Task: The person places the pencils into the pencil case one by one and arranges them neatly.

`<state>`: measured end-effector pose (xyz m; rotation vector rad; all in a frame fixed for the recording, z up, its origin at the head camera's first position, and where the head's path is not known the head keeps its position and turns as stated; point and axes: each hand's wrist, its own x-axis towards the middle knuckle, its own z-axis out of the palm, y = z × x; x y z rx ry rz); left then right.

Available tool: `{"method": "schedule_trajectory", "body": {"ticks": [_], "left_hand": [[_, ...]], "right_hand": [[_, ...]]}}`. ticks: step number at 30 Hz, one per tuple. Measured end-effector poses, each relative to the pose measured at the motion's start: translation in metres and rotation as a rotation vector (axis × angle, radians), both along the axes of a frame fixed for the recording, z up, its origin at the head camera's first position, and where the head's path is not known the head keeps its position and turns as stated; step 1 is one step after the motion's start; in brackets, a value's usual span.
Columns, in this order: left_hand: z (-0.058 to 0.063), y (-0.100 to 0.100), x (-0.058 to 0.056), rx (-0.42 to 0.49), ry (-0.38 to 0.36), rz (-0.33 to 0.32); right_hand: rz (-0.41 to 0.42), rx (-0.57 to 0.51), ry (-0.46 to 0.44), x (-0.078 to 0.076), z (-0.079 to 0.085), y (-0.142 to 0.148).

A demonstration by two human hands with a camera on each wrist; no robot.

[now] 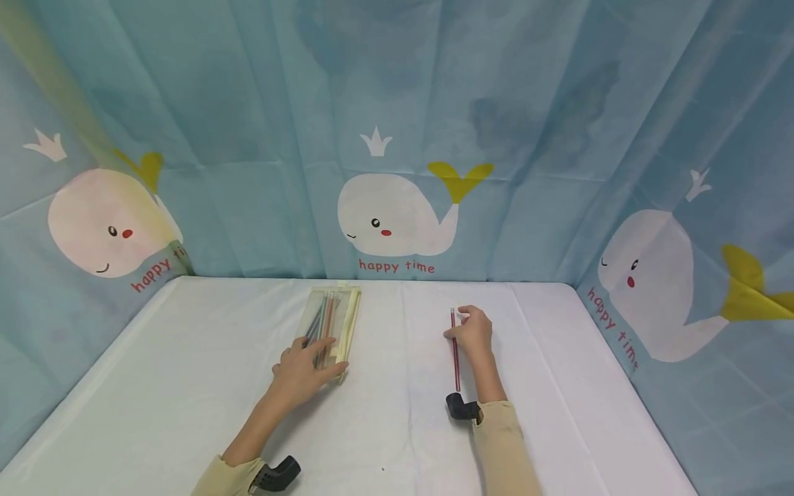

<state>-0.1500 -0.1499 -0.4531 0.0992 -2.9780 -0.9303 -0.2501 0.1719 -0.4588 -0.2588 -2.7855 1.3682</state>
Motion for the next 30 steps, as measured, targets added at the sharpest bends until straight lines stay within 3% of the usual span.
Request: {"method": "schedule_trajectory", "body": {"ticks": [8, 21, 30], "left_hand": [[-0.0012, 0.0005, -0.0002, 0.002, 0.003, 0.004], [0.0009, -0.0001, 0.0007, -0.006, 0.003, -0.001], [-0.0008, -0.0006, -0.0002, -0.006, -0.008, -0.003]], "right_hand": [[0.013, 0.066, -0.053, 0.0033, 0.0067, 0.0013], [0.017, 0.001, -0.107, 0.0011, 0.0087, 0.0062], [0.04, -0.108, -0.159, -0.0006, 0.0068, 0.0055]]}}
